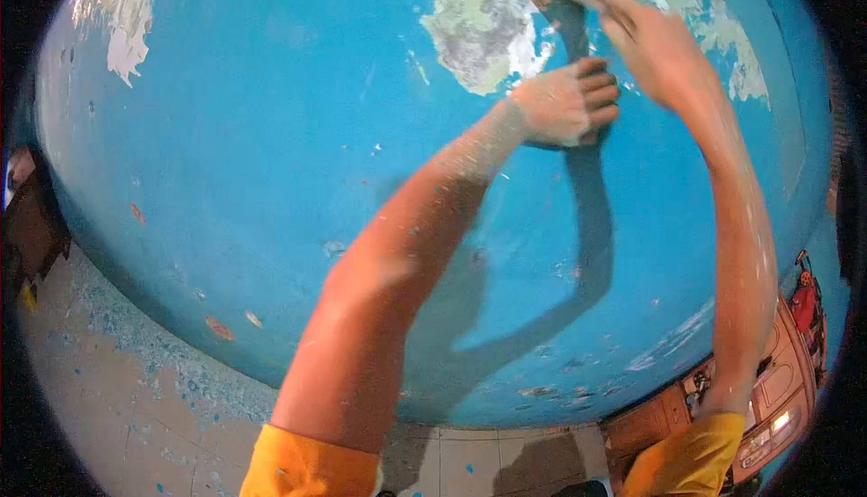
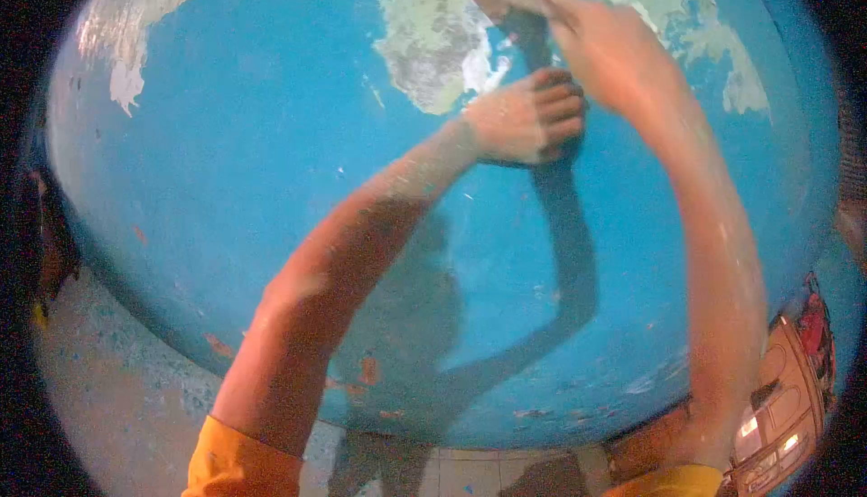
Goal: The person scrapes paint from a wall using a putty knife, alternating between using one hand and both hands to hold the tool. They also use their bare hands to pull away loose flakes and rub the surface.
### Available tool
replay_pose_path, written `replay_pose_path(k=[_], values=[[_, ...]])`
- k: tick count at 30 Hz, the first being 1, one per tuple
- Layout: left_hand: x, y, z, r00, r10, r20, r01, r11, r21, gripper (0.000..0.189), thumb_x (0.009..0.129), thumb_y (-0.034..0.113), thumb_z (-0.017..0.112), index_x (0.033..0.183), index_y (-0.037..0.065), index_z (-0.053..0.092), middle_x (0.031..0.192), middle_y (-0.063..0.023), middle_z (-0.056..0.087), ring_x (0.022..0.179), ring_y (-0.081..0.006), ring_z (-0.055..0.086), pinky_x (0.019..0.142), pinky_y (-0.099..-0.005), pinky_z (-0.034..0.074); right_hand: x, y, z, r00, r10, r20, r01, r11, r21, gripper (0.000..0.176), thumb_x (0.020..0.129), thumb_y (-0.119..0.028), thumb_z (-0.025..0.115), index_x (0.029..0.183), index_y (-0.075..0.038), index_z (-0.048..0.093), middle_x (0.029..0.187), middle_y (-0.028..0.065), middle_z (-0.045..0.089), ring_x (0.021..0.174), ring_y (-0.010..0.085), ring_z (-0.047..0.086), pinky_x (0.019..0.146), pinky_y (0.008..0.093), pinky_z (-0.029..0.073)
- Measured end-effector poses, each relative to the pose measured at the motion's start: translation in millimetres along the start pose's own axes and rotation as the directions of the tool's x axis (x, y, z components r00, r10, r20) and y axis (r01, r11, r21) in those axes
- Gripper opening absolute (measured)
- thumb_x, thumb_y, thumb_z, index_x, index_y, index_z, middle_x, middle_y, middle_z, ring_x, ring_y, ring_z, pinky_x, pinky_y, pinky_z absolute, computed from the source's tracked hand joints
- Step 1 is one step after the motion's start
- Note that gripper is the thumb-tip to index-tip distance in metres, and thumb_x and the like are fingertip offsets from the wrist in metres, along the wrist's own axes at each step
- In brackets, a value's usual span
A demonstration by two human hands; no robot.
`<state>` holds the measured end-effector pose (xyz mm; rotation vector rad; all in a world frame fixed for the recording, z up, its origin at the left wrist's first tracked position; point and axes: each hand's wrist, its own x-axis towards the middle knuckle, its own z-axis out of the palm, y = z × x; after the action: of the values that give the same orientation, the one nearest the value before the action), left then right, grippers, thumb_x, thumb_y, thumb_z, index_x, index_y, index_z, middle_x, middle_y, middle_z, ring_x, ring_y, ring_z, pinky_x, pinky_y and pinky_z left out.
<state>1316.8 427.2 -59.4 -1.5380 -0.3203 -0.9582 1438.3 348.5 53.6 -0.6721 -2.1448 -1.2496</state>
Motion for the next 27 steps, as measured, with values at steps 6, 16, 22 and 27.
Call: replay_pose_path(k=[6,16,22,27], values=[[3,-3,7,0.999,-0.001,-0.039,0.002,1.0,0.03,0.033,0.072,0.027,0.069,0.095,0.008,0.056,0.107,-0.0064,0.058,0.11,-0.0229,0.054,0.104,-0.0448,0.037,17,-6,1,1.0,0.004,-0.006,-0.004,0.999,-0.035,0.042,0.093,-0.024,0.05,0.135,-0.023,0.049,0.101,0.0218,0.065,0.091,0.0385,0.064,0.079,0.0479,0.051],[2,-5,6,0.997,-0.044,0.063,0.042,0.999,0.024,0.037,0.073,0.029,0.067,0.103,0.01,0.056,0.117,-0.0079,0.056,0.116,-0.0244,0.052,0.103,-0.0468,0.035,-5,-10,-15,0.992,0.047,0.118,-0.046,0.999,-0.011,0.044,0.092,-0.022,0.051,0.135,-0.026,0.048,0.1,0.0226,0.065,0.091,0.0434,0.062,0.083,0.0508,0.05],[3,1,7,0.993,-0.096,0.067,0.087,0.988,0.13,0.04,0.082,0.04,0.065,0.107,0.01,0.055,0.115,-0.007,0.054,0.119,-0.0234,0.048,0.105,-0.0477,0.032,-26,-2,1,0.996,0.059,0.07,-0.064,0.995,0.081,0.047,0.094,-0.025,0.052,0.139,-0.03,0.043,0.095,0.0248,0.066,0.089,0.0442,0.063,0.081,0.0516,0.051],[-5,-4,16,0.999,0.0,-0.044,0.005,0.994,0.11,0.041,0.082,0.039,0.064,0.107,0.009,0.052,0.119,-0.0085,0.054,0.125,-0.0256,0.045,0.113,-0.0502,0.026,3,-34,15,0.99,0.138,0.018,-0.139,0.989,0.055,0.048,0.094,-0.024,0.053,0.141,-0.027,0.044,0.096,0.0195,0.069,0.085,0.0412,0.065,0.078,0.0491,0.053]])
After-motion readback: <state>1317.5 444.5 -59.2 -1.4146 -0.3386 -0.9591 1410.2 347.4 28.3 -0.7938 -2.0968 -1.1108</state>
